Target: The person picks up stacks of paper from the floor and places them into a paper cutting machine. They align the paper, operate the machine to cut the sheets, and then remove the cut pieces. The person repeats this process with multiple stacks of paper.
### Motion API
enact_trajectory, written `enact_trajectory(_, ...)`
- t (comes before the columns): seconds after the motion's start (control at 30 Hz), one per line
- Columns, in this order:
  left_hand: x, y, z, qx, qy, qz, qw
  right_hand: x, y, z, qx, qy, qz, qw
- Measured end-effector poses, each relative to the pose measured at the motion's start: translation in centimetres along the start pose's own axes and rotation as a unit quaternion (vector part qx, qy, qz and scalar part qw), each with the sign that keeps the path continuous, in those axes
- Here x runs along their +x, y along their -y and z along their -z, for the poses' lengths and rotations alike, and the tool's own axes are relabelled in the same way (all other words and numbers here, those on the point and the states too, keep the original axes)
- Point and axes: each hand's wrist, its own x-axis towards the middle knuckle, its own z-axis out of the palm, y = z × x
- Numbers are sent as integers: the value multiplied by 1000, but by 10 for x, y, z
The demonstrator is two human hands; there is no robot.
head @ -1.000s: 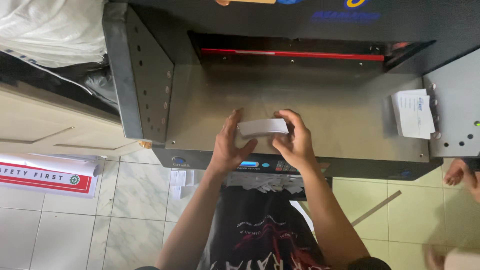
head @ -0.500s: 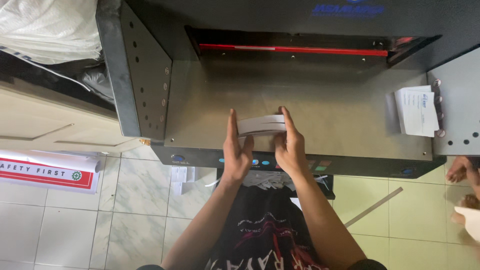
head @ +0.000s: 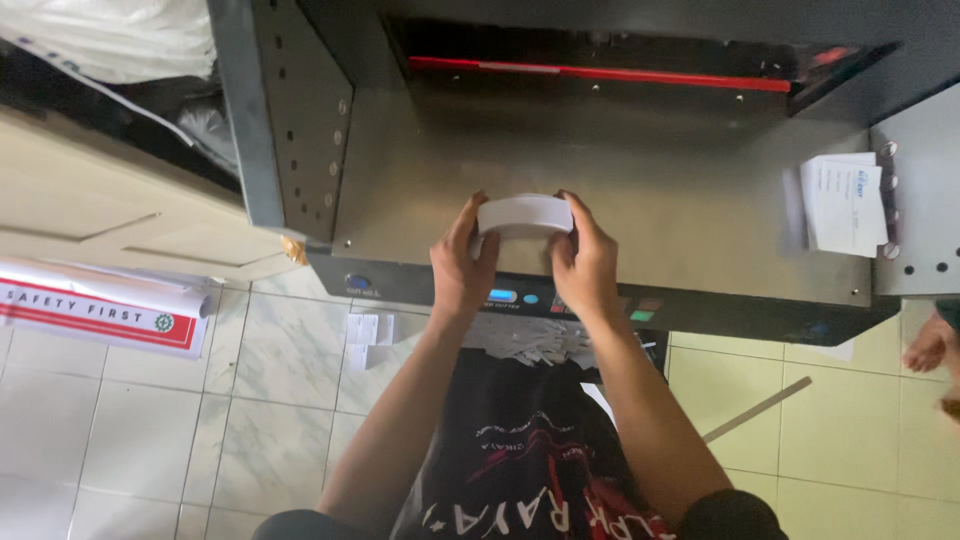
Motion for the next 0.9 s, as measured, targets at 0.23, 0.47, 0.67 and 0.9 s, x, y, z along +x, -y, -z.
enact_trajectory(0.23,12,-48,60,-93,120,30,988,7,50,45,104,94,-68,988)
enact_trajectory(0.47,3,-84,105,-161,243,95,952,-28,92,75,216,95,-160,958)
enact_trajectory(0.67,-36,-74,130,-131,289,-38,947,-103,135,52,150,40,-272,950)
enact_trajectory(0.9,-120,22,189,-123,325,62,936,-205,136,-40,96,90,-402,906)
